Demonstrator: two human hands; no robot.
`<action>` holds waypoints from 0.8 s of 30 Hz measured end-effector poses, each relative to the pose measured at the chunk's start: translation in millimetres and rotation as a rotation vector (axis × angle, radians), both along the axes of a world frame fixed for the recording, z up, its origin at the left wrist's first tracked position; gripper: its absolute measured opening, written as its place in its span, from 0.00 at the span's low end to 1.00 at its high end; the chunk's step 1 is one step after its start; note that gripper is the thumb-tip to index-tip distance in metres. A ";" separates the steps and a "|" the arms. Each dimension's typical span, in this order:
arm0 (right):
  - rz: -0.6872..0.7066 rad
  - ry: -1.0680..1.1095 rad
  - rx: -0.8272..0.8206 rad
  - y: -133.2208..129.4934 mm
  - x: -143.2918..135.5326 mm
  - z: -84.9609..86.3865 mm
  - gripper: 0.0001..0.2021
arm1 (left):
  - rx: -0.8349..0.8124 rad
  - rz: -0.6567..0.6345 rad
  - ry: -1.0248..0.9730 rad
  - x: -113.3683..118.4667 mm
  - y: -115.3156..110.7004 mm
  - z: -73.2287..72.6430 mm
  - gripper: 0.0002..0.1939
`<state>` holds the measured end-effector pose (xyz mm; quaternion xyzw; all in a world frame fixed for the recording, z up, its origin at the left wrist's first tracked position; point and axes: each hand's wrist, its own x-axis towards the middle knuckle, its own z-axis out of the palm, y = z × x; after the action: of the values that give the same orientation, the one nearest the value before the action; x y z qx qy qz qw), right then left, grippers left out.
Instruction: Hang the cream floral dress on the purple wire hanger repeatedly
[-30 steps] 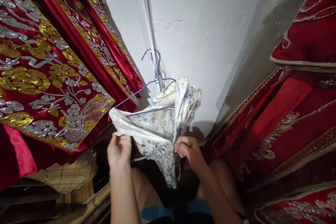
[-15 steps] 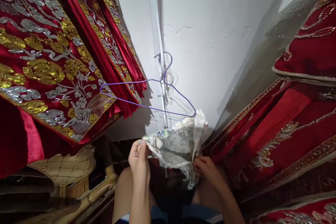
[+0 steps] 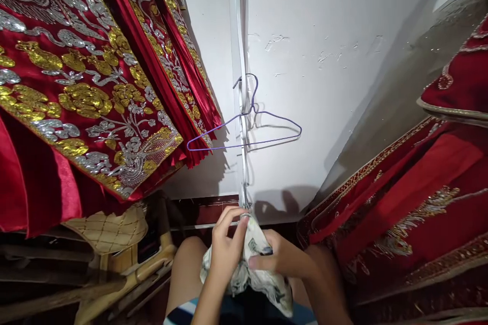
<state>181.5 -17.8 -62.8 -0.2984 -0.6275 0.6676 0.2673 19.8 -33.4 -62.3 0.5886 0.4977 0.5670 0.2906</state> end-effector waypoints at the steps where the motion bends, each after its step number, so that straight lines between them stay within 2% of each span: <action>1: 0.048 -0.039 0.056 2.9 2.4 11.4 0.17 | -0.052 -0.044 -0.008 -8.8 -4.0 -7.2 0.14; 3: 0.033 -0.064 0.214 12.2 7.0 34.6 0.09 | -0.171 -0.159 0.013 -24.7 -15.1 -21.1 0.21; 5: -0.050 -0.056 0.403 26.5 11.4 55.1 0.04 | -0.289 -0.277 0.133 -38.5 -26.9 -30.0 0.19; 7: -0.188 -0.030 0.552 46.0 15.6 70.4 0.06 | -0.378 -0.354 0.285 -52.2 -35.3 -31.0 0.14; 9: -0.402 -0.021 0.650 70.2 17.8 80.1 0.10 | -0.423 -0.376 0.410 -67.5 -38.1 -24.5 0.10; 12: -0.629 -0.046 0.668 111.5 12.9 85.9 0.18 | -0.391 -0.299 0.567 -93.7 -33.6 -5.3 0.11; 14: -0.635 -0.056 0.634 137.6 4.8 84.7 0.20 | -0.337 -0.249 0.674 -110.7 -27.8 11.7 0.12; 17: -0.567 -0.132 0.528 164.6 -4.9 77.5 0.15 | -0.242 -0.213 0.835 -131.0 -19.1 40.0 0.20; 20: -0.564 -0.252 0.480 170.9 -0.4 70.0 0.16 | -0.188 -0.229 0.981 -144.9 -9.1 64.6 0.24; 22: -0.668 -0.320 0.497 165.2 11.4 67.8 0.17 | -0.176 -0.192 1.060 -152.8 0.6 76.4 0.23; 24: -0.786 -0.366 0.525 155.0 26.5 69.3 0.17 | -0.180 -0.077 1.112 -159.7 13.1 85.8 0.23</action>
<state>208.0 137.3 6.4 -0.5471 -0.6509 0.2730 0.4500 -139.9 -20.3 23.5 0.7895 0.6003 0.1159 0.0542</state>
